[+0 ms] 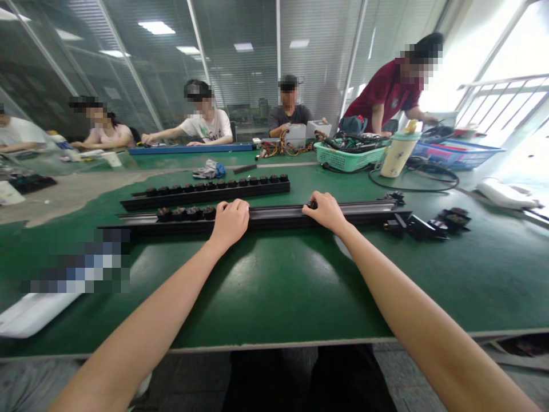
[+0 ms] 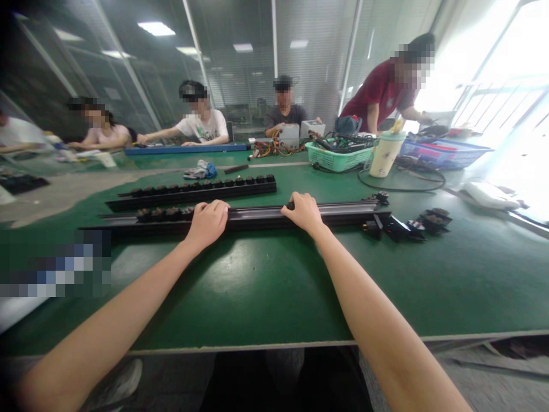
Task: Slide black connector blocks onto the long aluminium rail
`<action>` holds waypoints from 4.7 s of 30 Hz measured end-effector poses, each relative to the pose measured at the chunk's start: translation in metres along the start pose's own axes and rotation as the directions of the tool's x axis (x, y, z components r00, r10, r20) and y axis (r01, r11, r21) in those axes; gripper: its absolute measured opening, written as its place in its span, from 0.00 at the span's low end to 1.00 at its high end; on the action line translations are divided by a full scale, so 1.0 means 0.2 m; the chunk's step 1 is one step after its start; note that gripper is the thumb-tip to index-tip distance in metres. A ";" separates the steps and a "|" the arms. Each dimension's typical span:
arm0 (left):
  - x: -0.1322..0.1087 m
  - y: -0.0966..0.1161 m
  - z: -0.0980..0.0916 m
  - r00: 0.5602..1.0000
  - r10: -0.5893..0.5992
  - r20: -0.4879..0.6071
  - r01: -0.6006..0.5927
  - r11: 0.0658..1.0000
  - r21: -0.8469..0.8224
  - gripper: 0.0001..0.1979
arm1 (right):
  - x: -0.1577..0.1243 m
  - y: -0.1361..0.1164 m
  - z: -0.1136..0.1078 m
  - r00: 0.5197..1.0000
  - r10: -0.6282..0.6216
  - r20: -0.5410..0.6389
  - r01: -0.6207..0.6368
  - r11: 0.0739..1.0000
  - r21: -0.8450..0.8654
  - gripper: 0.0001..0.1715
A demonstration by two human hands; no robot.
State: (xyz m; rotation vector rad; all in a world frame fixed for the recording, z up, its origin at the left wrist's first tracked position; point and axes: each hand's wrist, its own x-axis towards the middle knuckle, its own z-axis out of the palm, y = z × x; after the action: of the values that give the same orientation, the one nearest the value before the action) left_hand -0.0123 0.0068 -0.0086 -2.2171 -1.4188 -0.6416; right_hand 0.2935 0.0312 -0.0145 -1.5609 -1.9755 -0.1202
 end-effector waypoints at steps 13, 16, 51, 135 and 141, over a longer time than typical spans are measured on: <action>0.00 0.01 -0.01 1.000 -0.003 0.008 0.003 1.000 0.000 0.19 | 0.01 0.03 0.02 0.997 0.048 -0.053 -0.041 0.991 0.131 0.11; 0.00 0.01 -0.01 1.000 -0.003 0.006 0.003 1.000 -0.011 0.19 | 0.00 0.03 0.03 0.996 0.054 -0.067 -0.043 0.987 0.153 0.12; 0.00 0.01 -0.02 1.000 -0.002 0.001 0.002 1.000 -0.019 0.20 | -0.01 0.03 -0.02 0.996 0.009 -0.093 -0.007 1.000 0.026 0.10; 0.00 0.01 -0.02 1.000 -0.008 0.014 0.008 1.000 -0.018 0.19 | -0.03 0.02 -0.02 0.979 0.120 -0.165 -0.130 0.990 -0.049 0.08; 0.00 0.01 -0.02 1.000 -0.008 0.007 0.008 1.000 -0.025 0.19 | -0.02 0.03 -0.01 0.978 0.119 -0.169 -0.128 0.991 -0.044 0.07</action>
State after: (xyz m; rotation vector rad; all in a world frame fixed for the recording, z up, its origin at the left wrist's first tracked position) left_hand -0.0113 0.0049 -0.0057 -2.2358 -1.4311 -0.6580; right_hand 0.3002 0.0278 -0.0165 -1.6483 -1.7556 -0.2482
